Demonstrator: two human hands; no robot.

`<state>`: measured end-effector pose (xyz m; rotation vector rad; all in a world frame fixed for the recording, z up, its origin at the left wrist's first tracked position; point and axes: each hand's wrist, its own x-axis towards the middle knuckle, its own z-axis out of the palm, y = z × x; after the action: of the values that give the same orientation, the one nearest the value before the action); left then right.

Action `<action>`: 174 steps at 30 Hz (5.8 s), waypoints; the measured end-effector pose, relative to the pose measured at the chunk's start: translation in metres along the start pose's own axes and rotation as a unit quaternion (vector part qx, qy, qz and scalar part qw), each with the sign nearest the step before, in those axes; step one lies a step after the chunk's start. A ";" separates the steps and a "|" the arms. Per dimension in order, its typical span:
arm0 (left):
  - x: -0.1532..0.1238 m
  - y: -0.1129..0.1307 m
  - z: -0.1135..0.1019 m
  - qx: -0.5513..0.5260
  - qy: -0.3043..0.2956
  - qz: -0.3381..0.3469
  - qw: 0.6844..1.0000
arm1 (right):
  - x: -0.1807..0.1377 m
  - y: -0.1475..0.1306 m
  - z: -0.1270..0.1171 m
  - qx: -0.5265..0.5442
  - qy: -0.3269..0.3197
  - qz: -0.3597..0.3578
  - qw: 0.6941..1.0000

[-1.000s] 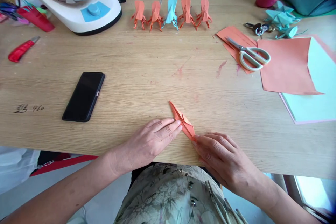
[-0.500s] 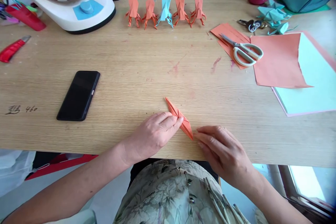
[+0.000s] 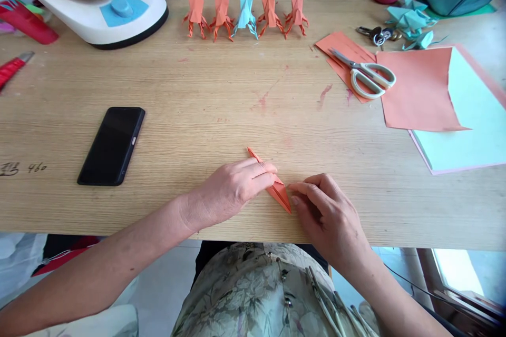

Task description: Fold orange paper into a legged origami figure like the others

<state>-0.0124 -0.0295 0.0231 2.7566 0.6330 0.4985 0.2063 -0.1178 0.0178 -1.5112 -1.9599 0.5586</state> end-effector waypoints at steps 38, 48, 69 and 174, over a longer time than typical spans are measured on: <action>0.013 0.007 0.003 -0.056 -0.023 0.013 0.998 | 0.017 0.014 -0.003 -0.030 -0.006 -0.102 0.994; 0.004 0.000 0.007 -0.081 0.040 0.020 0.996 | 0.035 0.011 0.001 -0.165 -0.051 -0.181 0.968; -0.005 -0.005 0.007 0.059 0.078 -0.014 0.995 | 0.044 0.010 0.002 -0.176 -0.066 -0.263 0.946; -0.032 0.002 -0.009 -0.026 0.106 -0.230 0.967 | 0.057 -0.014 0.021 -0.148 -0.094 -0.035 0.984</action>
<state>-0.0424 -0.0446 0.0237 2.4075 1.2487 0.6857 0.1721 -0.0656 0.0223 -1.6059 -2.3160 0.4031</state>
